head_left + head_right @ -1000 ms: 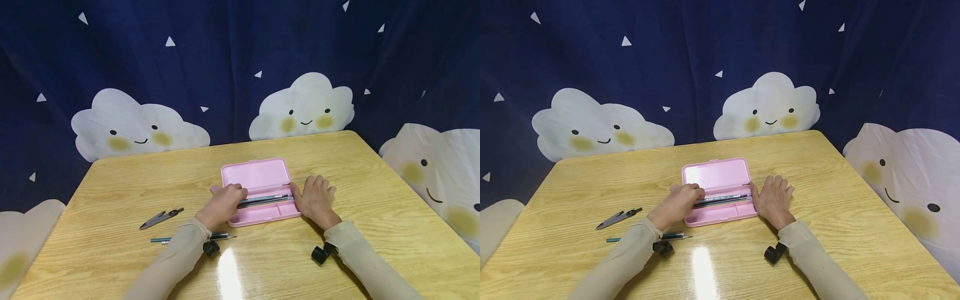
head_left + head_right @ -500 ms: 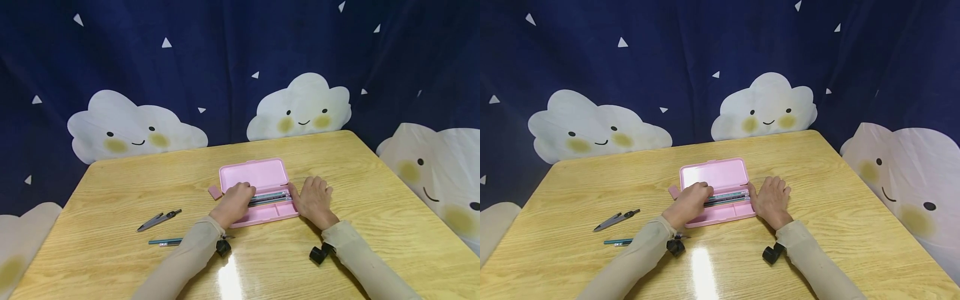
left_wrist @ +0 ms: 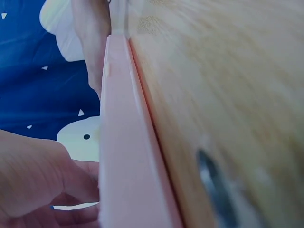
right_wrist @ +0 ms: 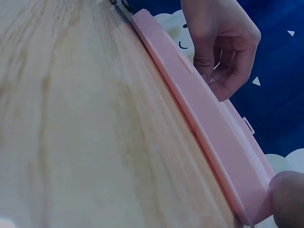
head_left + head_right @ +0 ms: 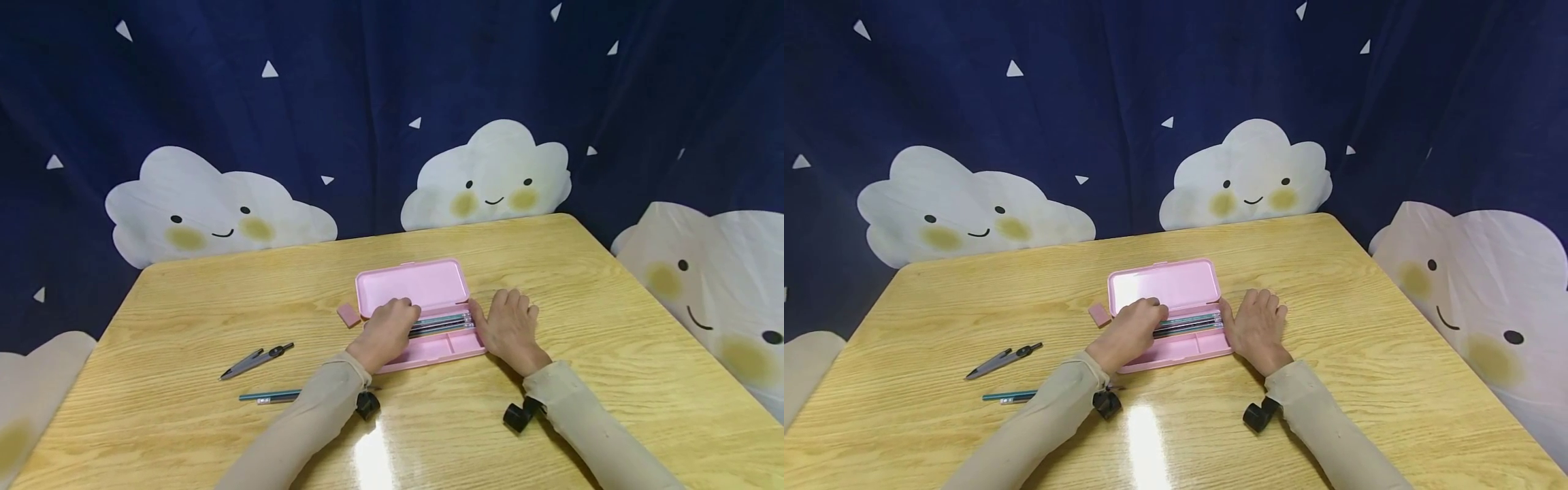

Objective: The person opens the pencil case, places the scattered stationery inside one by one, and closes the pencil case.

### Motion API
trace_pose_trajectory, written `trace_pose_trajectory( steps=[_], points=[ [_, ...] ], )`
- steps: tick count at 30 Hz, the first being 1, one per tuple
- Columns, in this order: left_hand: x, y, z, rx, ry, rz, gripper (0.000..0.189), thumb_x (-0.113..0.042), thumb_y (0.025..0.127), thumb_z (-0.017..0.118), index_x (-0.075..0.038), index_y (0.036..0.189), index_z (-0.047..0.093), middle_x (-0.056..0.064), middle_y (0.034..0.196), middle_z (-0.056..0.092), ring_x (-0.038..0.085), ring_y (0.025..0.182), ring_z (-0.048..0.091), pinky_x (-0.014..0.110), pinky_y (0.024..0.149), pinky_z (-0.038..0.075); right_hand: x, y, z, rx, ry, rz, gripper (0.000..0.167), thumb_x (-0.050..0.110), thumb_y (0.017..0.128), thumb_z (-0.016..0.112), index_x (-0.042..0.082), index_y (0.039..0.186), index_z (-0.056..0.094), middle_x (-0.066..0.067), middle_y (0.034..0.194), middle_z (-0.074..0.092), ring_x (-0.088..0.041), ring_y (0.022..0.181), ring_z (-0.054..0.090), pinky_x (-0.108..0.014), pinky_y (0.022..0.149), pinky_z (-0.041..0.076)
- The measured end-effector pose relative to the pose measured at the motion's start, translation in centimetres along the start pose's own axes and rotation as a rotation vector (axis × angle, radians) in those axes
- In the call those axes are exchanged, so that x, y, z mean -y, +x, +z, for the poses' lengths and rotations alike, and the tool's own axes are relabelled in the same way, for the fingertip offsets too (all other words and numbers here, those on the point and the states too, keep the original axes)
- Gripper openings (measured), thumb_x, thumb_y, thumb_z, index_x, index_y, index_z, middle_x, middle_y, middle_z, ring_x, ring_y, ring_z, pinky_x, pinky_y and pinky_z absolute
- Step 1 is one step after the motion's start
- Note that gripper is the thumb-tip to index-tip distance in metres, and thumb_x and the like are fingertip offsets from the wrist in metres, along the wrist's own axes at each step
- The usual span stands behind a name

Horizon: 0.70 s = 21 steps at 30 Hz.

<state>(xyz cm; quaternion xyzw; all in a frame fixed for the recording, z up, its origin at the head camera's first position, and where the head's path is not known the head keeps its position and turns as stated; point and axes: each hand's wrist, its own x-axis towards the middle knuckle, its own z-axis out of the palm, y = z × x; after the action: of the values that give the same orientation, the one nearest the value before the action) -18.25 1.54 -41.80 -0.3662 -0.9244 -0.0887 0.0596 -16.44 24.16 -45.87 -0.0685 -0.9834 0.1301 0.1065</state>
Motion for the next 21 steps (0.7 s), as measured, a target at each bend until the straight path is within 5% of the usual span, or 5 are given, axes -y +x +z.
trace_pose_trajectory(
  steps=[21],
  points=[
    [-0.08, -0.01, -0.01, 0.052, 0.058, 0.047, 0.009, 0.0, 0.083, 0.067, -0.005, 0.09, 0.07, 0.006, 0.081, 0.063, 0.02, 0.074, 0.062, 0.027, 0.061, 0.052, 0.04, -0.01, -0.19, 0.01, 0.005, -0.012, 0.049, 0.045, 0.098, 0.043, -0.001, 0.081, 0.039, -0.016, 0.079, 0.035, -0.035, 0.076, 0.035, -0.047, 0.068, 0.026]
  ],
)
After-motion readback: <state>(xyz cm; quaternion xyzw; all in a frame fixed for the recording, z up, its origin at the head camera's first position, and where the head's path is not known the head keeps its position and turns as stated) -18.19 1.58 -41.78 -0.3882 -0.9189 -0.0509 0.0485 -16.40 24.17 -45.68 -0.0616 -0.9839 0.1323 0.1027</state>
